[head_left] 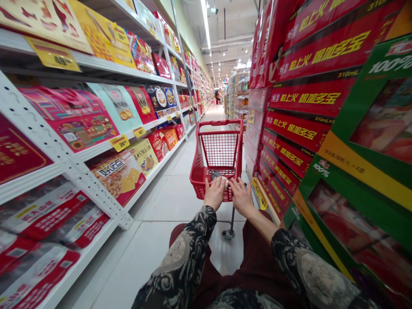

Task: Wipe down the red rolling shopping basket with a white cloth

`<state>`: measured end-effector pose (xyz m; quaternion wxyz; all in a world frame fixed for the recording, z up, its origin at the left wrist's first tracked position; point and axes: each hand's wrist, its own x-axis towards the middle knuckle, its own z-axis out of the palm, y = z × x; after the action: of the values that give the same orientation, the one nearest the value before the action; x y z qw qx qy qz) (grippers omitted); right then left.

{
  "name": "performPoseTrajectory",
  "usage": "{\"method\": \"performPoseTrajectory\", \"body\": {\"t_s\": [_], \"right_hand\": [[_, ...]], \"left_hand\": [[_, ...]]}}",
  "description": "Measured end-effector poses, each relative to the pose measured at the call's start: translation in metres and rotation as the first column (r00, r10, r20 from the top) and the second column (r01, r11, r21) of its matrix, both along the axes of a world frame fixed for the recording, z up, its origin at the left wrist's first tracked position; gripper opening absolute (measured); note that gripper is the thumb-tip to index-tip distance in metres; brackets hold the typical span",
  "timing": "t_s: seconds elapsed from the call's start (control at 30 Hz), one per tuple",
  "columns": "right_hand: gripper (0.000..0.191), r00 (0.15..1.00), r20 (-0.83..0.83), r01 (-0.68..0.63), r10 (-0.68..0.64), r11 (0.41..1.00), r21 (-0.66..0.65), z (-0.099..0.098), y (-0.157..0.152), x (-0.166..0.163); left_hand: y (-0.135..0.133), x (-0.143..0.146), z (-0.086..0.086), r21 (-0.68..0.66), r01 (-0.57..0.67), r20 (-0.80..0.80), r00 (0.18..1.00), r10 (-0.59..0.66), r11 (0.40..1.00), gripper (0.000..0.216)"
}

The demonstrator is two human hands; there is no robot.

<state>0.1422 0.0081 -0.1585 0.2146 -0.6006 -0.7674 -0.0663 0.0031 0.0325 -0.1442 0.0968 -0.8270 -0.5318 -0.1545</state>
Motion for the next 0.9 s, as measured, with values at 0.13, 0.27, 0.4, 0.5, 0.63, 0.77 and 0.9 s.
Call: {"method": "performPoseTrajectory", "body": {"t_s": [0.13,0.27,0.4,0.5,0.63,0.77,0.9], "right_hand": [[0.057,1.000,-0.001,-0.016,0.016,1.000,0.013,-0.005,0.001,-0.001],[0.060,0.999,-0.034,0.011,-0.009,0.998,0.056,-0.013,0.000,0.000],[0.059,0.995,-0.096,0.016,-0.005,0.993,0.119,-0.017,-0.002,0.008],[0.059,0.996,-0.093,0.022,-0.009,0.990,0.136,-0.014,-0.003,0.010],[0.058,0.994,-0.083,0.074,-0.065,0.991,0.110,-0.008,0.000,0.005],[0.057,0.996,-0.063,0.062,-0.058,0.996,0.063,-0.007,0.002,0.003],[0.057,0.998,-0.056,0.040,-0.037,0.998,0.042,-0.007,0.002,0.003]], "left_hand": [[0.002,-0.016,0.000,-0.010,-0.096,0.025,0.995,0.096,0.995,0.041],[0.002,-0.010,0.001,-0.007,-0.091,0.034,0.995,0.091,0.996,0.040],[0.000,0.008,0.003,-0.007,-0.018,0.011,1.000,0.018,1.000,0.041],[-0.002,0.020,0.004,0.001,0.044,-0.003,0.999,-0.044,0.999,0.043],[-0.002,0.023,0.002,0.003,0.076,-0.007,0.997,-0.076,0.997,0.044],[0.000,0.002,0.002,-0.001,0.043,-0.013,0.999,-0.043,0.999,0.042],[0.001,-0.023,0.003,-0.003,-0.102,0.016,0.995,0.102,0.995,0.041]]}}
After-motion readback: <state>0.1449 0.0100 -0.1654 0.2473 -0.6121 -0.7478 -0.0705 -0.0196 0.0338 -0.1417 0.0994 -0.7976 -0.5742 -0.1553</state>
